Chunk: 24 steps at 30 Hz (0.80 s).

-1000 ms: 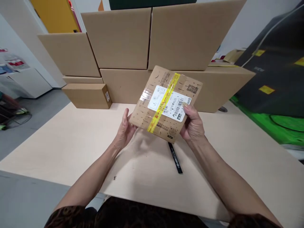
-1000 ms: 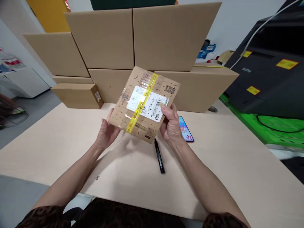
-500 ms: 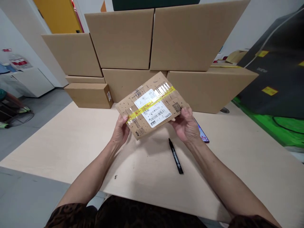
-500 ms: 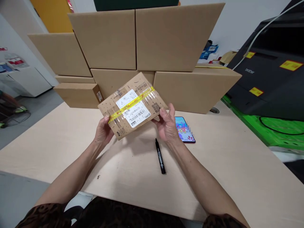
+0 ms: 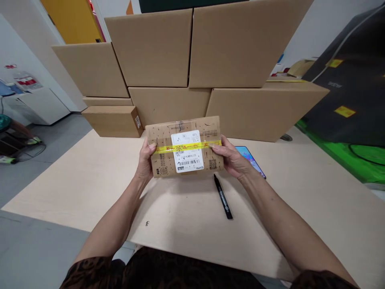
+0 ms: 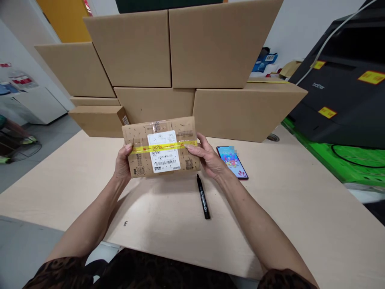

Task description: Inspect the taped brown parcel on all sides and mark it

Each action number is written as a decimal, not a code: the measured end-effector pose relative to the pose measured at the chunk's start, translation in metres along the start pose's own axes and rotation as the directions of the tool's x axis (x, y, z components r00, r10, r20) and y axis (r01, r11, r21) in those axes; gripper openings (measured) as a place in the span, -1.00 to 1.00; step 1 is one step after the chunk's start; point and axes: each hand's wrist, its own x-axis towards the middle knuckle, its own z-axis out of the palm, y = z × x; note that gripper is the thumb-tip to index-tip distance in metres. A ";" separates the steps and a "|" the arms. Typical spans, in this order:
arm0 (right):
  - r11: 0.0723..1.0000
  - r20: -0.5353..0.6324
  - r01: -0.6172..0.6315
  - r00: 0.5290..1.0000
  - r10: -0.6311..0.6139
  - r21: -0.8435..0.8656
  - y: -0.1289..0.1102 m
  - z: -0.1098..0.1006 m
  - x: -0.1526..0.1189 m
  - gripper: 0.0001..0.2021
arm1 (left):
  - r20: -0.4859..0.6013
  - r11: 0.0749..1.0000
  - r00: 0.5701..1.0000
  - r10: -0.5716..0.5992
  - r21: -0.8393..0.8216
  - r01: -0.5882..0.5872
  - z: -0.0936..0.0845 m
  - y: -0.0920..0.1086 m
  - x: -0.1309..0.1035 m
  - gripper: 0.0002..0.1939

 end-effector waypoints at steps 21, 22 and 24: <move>0.991 -0.041 0.132 0.990 -0.131 0.014 -0.001 -0.001 0.001 -0.34 | 0.147 0.982 0.989 -0.018 0.187 -0.010 -0.006 -0.001 0.002 -0.32; 0.988 -0.034 0.156 0.987 -0.156 -0.010 -0.001 -0.003 0.001 -0.30 | 0.151 0.980 0.988 -0.005 0.195 -0.025 -0.005 -0.001 0.003 -0.29; 0.973 -0.008 0.219 0.975 -0.220 -0.067 -0.001 -0.006 0.003 -0.22 | 0.147 0.981 0.989 -0.001 0.190 -0.027 -0.004 -0.001 0.003 -0.21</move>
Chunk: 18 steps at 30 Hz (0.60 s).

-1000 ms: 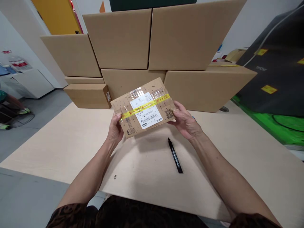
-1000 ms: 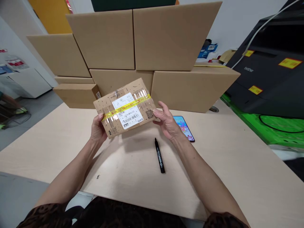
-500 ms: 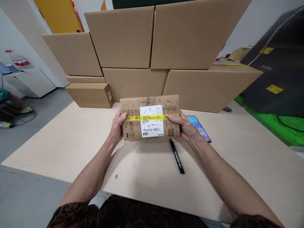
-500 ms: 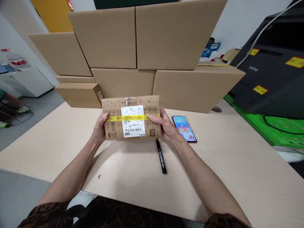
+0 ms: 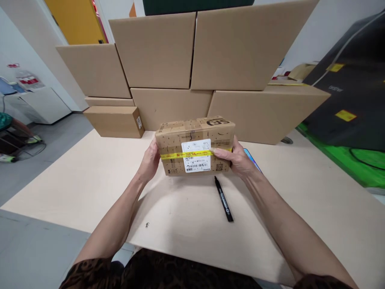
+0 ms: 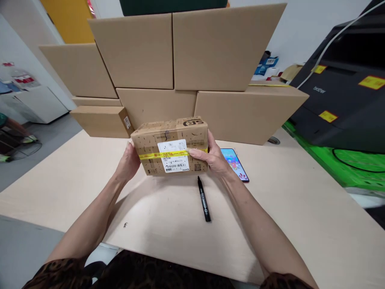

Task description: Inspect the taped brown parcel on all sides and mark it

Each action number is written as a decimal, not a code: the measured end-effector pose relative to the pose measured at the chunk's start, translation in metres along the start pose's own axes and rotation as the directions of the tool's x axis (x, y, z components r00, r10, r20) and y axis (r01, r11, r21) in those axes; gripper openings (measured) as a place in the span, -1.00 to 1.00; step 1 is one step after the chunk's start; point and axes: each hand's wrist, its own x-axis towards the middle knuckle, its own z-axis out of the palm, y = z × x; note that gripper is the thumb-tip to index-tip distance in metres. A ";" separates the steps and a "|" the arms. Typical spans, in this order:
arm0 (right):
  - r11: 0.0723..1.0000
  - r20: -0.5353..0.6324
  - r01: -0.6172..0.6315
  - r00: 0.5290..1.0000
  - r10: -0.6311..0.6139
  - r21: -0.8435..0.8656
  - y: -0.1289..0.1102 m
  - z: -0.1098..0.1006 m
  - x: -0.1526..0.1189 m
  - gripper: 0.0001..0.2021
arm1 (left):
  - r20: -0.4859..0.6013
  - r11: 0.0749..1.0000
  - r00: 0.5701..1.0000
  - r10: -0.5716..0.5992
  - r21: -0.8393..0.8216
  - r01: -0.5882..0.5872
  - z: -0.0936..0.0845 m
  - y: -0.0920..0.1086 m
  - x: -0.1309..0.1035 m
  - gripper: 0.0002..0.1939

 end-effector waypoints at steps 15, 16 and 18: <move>0.980 0.080 0.156 0.986 -0.146 -0.127 0.009 -0.009 0.004 -0.11 | -0.161 0.998 0.986 -0.030 -0.063 0.020 -0.008 -0.005 0.000 -0.22; 0.986 0.068 0.144 0.988 -0.138 -0.085 0.007 -0.008 0.004 -0.14 | -0.147 0.999 0.989 -0.006 -0.050 -0.002 -0.009 -0.006 0.000 -0.20; 0.990 0.041 0.142 0.989 -0.142 0.002 0.002 -0.006 0.004 -0.22 | -0.126 0.998 0.991 0.049 -0.025 -0.052 -0.009 -0.007 0.001 -0.15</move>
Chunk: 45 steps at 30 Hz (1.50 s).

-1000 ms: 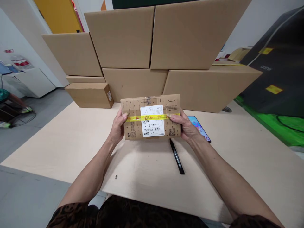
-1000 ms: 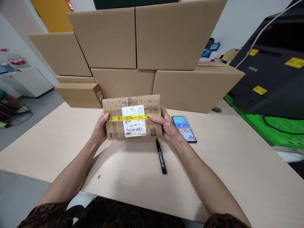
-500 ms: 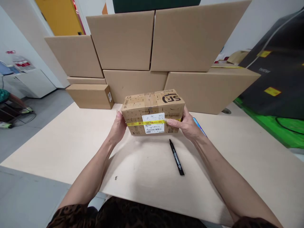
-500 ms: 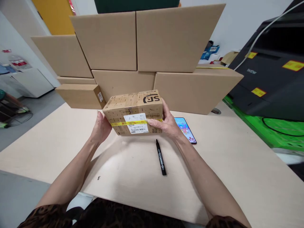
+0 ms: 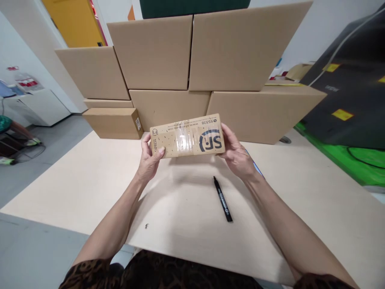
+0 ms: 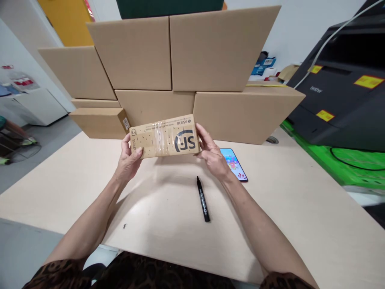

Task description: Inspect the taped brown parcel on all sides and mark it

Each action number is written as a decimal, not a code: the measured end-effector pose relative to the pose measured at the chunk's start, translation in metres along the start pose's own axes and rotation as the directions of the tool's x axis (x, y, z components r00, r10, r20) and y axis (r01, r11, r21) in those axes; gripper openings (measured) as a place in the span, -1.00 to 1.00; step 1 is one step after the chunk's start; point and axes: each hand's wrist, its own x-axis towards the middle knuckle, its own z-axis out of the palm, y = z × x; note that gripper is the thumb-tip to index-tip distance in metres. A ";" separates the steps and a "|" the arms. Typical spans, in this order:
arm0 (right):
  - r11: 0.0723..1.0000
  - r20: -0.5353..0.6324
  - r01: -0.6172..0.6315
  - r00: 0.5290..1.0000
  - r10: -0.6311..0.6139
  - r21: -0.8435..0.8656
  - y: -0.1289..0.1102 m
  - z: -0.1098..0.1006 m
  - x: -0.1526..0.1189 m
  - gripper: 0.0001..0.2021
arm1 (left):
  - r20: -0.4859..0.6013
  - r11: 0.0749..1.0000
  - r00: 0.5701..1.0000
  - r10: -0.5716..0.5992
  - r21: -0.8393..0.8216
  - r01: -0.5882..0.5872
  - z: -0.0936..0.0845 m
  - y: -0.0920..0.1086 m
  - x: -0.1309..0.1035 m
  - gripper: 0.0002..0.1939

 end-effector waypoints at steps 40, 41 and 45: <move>0.967 -0.162 -0.114 0.975 0.153 0.229 0.006 -0.001 0.004 -0.53 | 0.330 0.838 0.897 0.295 0.362 -0.409 -0.008 -0.032 -0.012 0.00; 0.970 -0.162 -0.091 0.978 0.129 0.225 0.005 0.002 0.002 -0.50 | 0.284 0.888 0.924 0.257 0.308 -0.342 -0.005 -0.032 -0.012 -0.01; 0.986 -0.103 -0.034 0.993 0.052 0.162 0.003 0.014 -0.004 -0.33 | 0.041 0.994 0.993 0.112 0.000 -0.112 0.009 -0.025 -0.011 -0.11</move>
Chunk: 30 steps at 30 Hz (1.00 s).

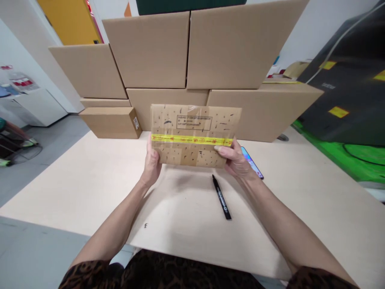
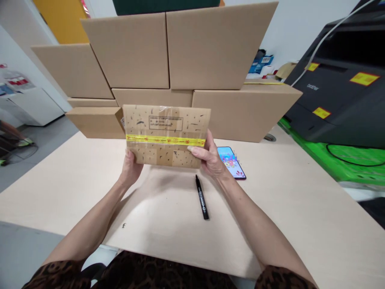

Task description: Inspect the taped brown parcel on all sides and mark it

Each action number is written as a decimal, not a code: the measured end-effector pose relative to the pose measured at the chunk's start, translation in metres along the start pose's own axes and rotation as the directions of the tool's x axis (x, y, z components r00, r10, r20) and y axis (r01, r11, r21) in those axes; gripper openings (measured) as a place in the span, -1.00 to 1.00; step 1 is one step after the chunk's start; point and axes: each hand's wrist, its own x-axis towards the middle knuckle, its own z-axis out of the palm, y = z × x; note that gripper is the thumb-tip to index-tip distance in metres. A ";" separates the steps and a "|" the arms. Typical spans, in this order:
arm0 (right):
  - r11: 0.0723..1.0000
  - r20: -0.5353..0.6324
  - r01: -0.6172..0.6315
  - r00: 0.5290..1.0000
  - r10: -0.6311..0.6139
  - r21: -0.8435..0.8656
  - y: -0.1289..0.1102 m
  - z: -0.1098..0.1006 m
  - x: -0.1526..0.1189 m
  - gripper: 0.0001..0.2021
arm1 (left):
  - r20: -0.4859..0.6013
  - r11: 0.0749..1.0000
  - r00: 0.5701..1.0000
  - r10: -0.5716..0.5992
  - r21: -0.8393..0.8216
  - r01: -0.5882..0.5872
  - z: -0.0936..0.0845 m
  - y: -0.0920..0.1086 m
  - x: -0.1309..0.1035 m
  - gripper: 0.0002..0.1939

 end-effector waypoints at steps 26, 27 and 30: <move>0.995 0.064 -0.101 0.993 0.102 -0.011 0.020 -0.009 -0.002 0.17 | -0.280 0.979 0.960 0.000 0.196 0.058 -0.016 0.024 0.017 0.25; 0.992 0.083 -0.122 0.989 0.122 0.002 0.020 -0.010 -0.002 0.14 | -0.253 0.969 0.966 0.048 0.248 0.017 -0.020 0.024 0.018 0.23; 0.976 0.162 -0.212 0.966 0.201 0.055 0.017 -0.015 0.001 -0.07 | -0.174 0.930 0.973 0.153 0.359 -0.082 -0.027 0.023 0.021 0.10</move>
